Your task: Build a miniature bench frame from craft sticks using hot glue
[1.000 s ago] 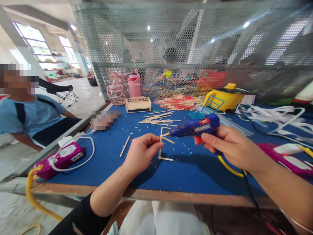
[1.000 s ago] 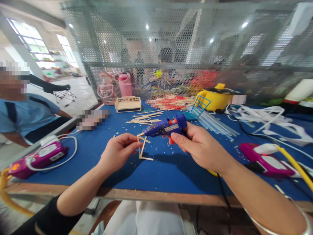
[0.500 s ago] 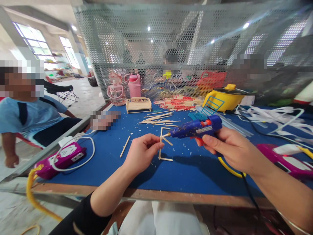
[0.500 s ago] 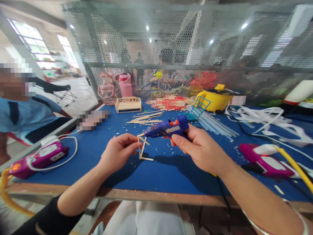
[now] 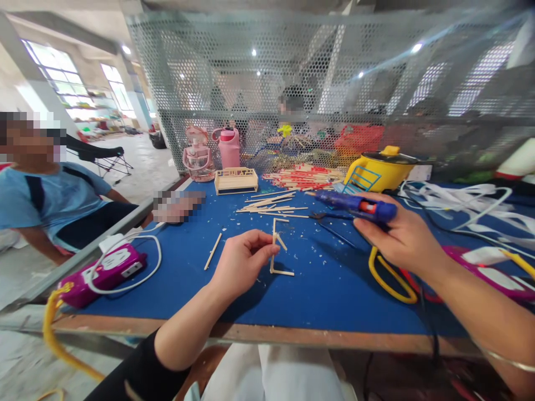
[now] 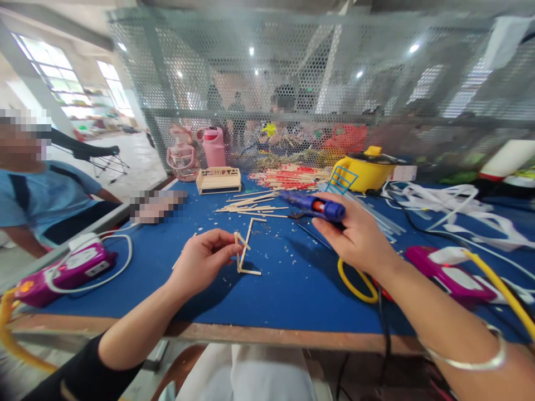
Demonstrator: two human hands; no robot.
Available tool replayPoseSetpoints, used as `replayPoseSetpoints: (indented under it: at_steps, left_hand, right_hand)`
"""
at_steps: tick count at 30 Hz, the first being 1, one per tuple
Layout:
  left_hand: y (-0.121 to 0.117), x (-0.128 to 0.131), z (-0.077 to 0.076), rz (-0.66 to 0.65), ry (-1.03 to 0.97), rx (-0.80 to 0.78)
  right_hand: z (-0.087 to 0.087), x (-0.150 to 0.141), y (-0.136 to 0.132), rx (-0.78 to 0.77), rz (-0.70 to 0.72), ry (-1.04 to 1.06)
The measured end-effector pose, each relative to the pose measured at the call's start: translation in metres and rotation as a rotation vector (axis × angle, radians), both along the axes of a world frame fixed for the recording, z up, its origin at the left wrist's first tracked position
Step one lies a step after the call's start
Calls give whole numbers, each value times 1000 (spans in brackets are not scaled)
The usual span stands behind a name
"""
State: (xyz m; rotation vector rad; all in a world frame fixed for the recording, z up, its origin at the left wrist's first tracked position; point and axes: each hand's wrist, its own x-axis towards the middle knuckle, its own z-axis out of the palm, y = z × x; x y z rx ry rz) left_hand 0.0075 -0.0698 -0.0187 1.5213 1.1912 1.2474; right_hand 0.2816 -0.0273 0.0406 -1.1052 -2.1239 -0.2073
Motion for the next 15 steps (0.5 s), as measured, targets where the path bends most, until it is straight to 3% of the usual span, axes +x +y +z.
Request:
replayPoseSetpoints:
  at_steps: [3,6,8,11,13,15]
  left_hand:
    - [1,1,-1,-1,-4,6]
    - [0,1,-1,-5,5,2]
    - [0,1,0,-3,11,2]
    - [0,0,0,-3,17,6]
    - [0,1,0,-1,23,13]
    - [1,1,0,0,27,26]
  right_hand:
    - [-14,38,39,101,-242,-317]
    - [-30,74,73,-6,-309,-526]
    - [-35,80,82,-122,-375,-558]
    - [-29,47,63,-79,-401,-380]
    - [-21,4,33,-33,-208,-124]
    - [-17,-40,2,-235,69,97]
